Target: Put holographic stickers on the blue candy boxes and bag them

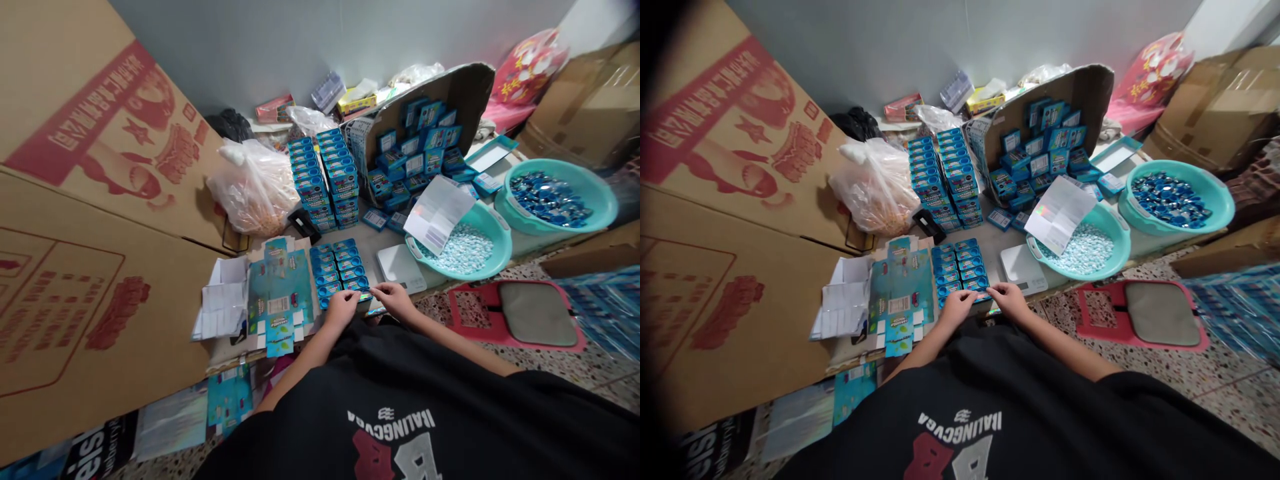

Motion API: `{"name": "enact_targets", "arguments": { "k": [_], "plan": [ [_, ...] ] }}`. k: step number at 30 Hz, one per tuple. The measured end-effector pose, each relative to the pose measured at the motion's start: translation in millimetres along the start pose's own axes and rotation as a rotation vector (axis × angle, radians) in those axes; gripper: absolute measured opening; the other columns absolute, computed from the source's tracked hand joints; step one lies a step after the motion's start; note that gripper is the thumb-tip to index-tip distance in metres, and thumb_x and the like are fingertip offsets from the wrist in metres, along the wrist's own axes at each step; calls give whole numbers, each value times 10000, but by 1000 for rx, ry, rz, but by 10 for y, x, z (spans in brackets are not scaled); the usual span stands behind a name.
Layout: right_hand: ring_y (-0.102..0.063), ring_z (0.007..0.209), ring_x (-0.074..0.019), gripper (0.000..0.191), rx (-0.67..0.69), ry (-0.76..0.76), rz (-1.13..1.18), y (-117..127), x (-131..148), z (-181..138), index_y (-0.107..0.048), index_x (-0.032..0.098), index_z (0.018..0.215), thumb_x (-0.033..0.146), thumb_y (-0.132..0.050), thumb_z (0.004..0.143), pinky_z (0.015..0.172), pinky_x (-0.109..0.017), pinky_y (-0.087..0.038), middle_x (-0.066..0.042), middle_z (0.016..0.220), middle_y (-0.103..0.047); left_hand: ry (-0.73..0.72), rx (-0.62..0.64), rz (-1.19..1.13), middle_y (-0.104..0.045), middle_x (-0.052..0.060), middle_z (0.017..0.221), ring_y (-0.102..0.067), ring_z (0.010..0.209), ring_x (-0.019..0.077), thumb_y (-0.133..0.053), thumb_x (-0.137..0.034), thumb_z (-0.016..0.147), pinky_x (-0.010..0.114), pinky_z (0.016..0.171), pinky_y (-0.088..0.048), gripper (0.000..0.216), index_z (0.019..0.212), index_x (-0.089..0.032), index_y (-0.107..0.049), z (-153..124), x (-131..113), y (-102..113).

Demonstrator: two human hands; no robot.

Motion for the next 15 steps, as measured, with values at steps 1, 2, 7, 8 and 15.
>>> {"name": "enact_targets", "arguments": {
  "k": [1,2,7,8,15],
  "plan": [
    [-525,553,-160,377,-11,-12,-1,7,-40,10,-711,137,679,490,-615,770,522,-256,-381,-27,561,-615,-12,-6,43,-755,88,849,-665,832,234,-626,-312,811,338,790,-481,205,803,-158,-761,7,-15,-14],
    [-531,561,-163,376,-20,-23,0,12,-79,21,-728,130,716,486,-619,763,528,-258,-388,-32,574,-624,-21,-10,83,-758,90,860,-668,837,236,-618,-300,816,340,793,-480,200,809,-163,-764,14,-24,-31],
    [-519,562,-154,491,-68,-68,20,7,-264,75,-737,87,1004,471,-640,713,562,-269,-415,-19,606,-622,-21,-46,215,-758,89,908,-678,873,226,-629,-273,819,323,800,-486,184,899,-173,-761,48,10,-72],
    [-515,559,-153,499,-77,-75,22,2,-299,83,-735,83,997,477,-639,705,564,-272,-416,-15,600,-612,-13,-58,232,-754,91,919,-678,868,220,-642,-271,812,316,791,-488,206,954,-169,-751,54,28,-68],
    [-569,599,-194,467,-91,-88,30,6,-319,111,-729,143,855,553,-636,650,597,-313,-468,-39,613,-644,32,-77,309,-725,66,836,-660,788,180,-679,-265,779,271,719,-474,200,945,-154,-699,71,93,-75]
  ]
}}
Point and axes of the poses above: each hand's wrist, its own z-axis towards the middle knuckle, its own y-axis out of the back of the hand, x = y × z, the point moved 6 cm from there along z, towards the middle knuckle
